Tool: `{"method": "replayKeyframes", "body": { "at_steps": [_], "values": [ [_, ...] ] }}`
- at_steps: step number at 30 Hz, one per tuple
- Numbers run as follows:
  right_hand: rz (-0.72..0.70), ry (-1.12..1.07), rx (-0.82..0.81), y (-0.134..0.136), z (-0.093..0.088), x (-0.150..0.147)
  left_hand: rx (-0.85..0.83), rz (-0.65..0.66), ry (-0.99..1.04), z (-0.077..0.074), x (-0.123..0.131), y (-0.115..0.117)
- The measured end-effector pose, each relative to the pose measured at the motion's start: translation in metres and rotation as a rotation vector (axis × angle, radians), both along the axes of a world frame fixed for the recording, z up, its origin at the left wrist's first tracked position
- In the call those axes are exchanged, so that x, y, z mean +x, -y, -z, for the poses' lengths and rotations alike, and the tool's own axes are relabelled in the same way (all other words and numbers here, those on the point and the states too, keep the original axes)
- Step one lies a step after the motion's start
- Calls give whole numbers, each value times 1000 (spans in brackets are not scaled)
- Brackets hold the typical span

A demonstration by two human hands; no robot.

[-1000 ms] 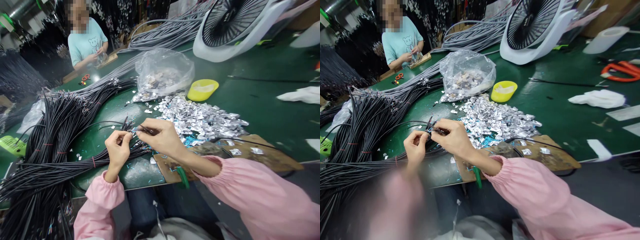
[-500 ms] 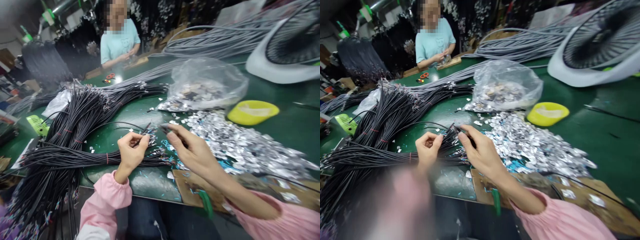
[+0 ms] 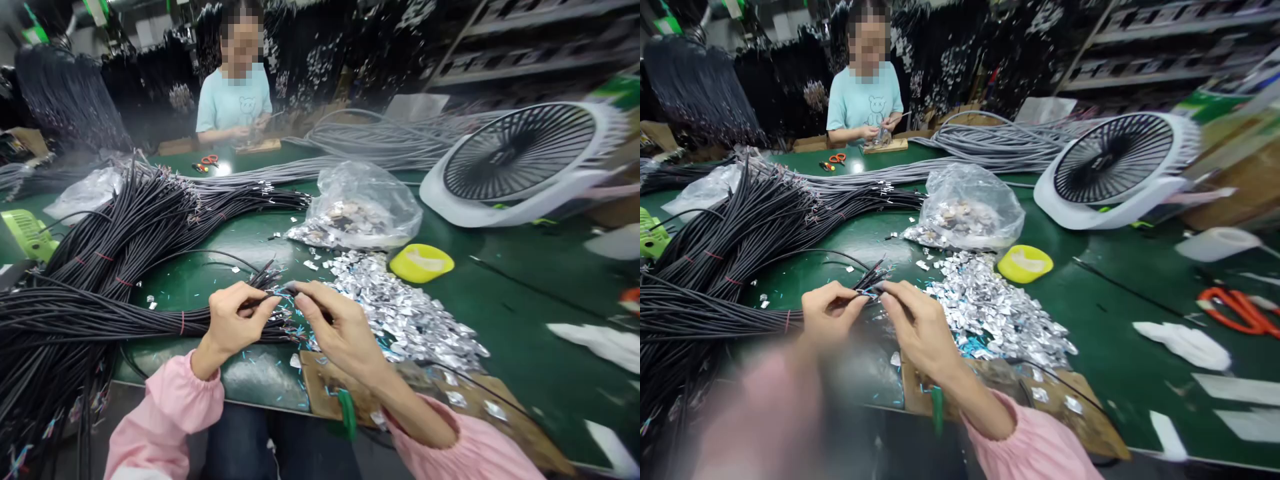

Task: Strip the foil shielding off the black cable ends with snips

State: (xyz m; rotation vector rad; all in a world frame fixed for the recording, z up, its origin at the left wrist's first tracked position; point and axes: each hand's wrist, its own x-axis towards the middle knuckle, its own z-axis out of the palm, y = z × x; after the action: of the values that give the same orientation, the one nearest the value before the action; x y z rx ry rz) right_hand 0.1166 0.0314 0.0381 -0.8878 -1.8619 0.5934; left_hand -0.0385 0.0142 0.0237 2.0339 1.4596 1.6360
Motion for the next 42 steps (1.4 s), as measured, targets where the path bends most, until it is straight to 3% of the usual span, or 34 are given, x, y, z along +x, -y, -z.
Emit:
{"method": "replayKeyframes", "body": {
  "at_steps": [12, 22, 30, 34, 42],
  "values": [
    [4, 3, -2, 4, -2, 1, 46, 13, -28, -4, 3, 3],
    [33, 8, -25, 1, 3, 3, 268, -64, -211, 6, 4, 0],
    [132, 75, 124, 4, 0, 0, 230, -133, -208, 6, 6, 1],
    [126, 90, 170, 4, 0, 0, 48, -16, -102, -1, 4, 1],
    [13, 22, 107, 3, -2, 2, -776, 488, 468, -21, -7, -3]
  ]
}}
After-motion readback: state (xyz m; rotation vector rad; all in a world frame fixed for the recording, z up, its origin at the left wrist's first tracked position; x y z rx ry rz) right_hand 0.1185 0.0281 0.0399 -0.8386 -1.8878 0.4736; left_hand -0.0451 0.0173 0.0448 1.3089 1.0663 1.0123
